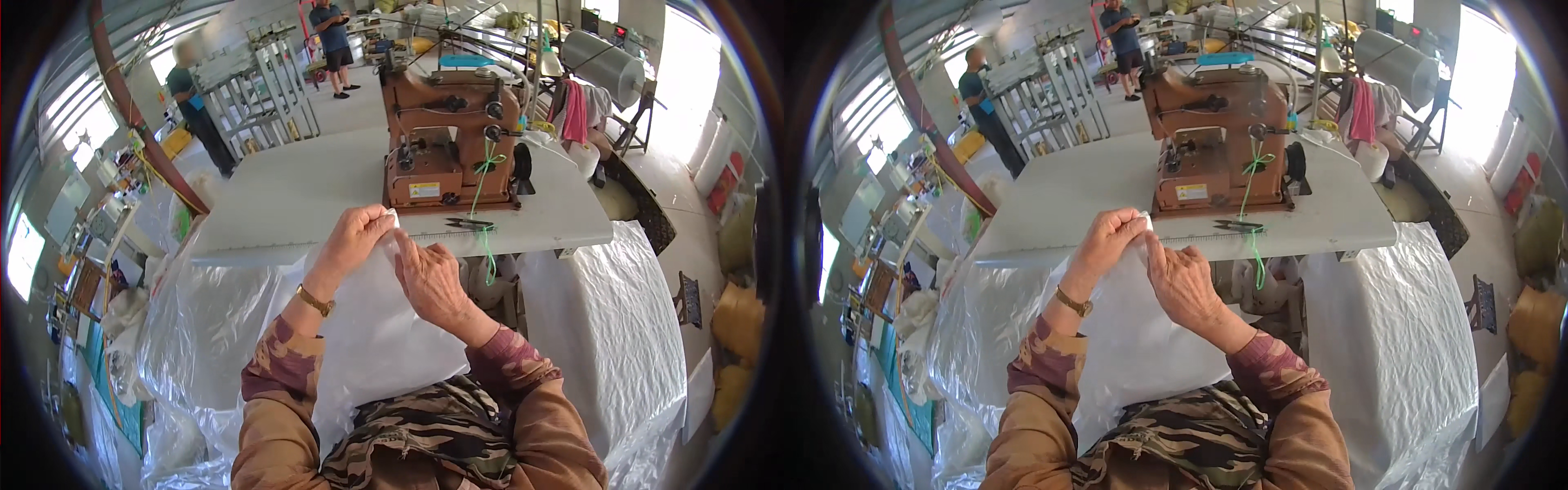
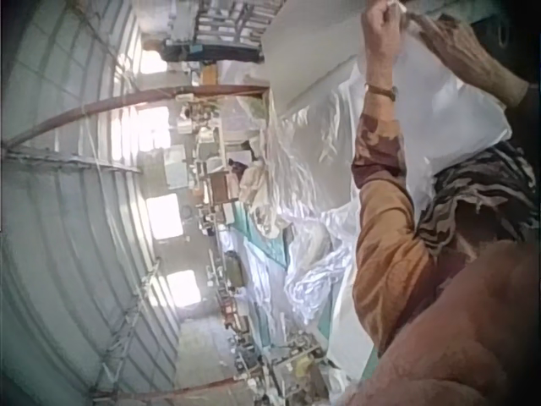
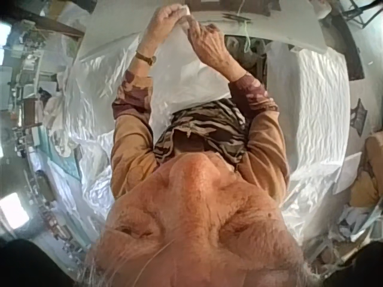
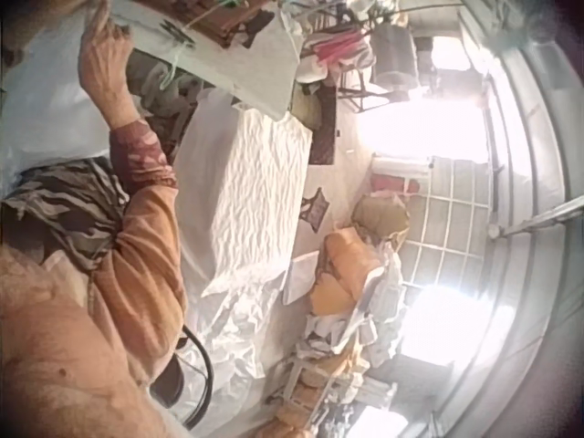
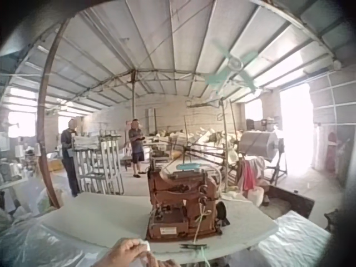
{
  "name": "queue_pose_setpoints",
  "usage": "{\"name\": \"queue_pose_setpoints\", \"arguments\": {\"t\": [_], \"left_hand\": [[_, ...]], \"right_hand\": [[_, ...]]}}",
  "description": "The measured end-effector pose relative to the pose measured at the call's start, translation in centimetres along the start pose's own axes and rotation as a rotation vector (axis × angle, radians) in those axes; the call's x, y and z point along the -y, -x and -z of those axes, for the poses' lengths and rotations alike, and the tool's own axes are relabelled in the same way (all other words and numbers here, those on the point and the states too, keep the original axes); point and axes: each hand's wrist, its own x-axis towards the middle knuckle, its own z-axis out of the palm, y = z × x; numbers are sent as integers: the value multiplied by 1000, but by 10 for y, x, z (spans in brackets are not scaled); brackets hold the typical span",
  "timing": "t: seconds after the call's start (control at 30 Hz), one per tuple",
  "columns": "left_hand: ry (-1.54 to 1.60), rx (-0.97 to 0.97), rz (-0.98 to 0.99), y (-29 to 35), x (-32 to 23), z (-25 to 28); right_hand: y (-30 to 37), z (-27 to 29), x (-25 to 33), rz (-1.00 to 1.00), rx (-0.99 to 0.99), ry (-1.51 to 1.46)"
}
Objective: The person sews large plastic sheets using an industrial sewing machine, folding and handling the material by hand to align the edges as it feeds through the machine.
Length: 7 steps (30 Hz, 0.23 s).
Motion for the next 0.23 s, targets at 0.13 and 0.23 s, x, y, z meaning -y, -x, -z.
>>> {"name": "queue_pose_setpoints", "arguments": {"t": [0.13,0.23], "left_hand": [[-426,-126,-206,-19,0,1],[-376,-135,-229,-36,-2,6]], "right_hand": [[11,11,-5,-119,108,-232],[6,17,-34,-21,204,-415]]}}
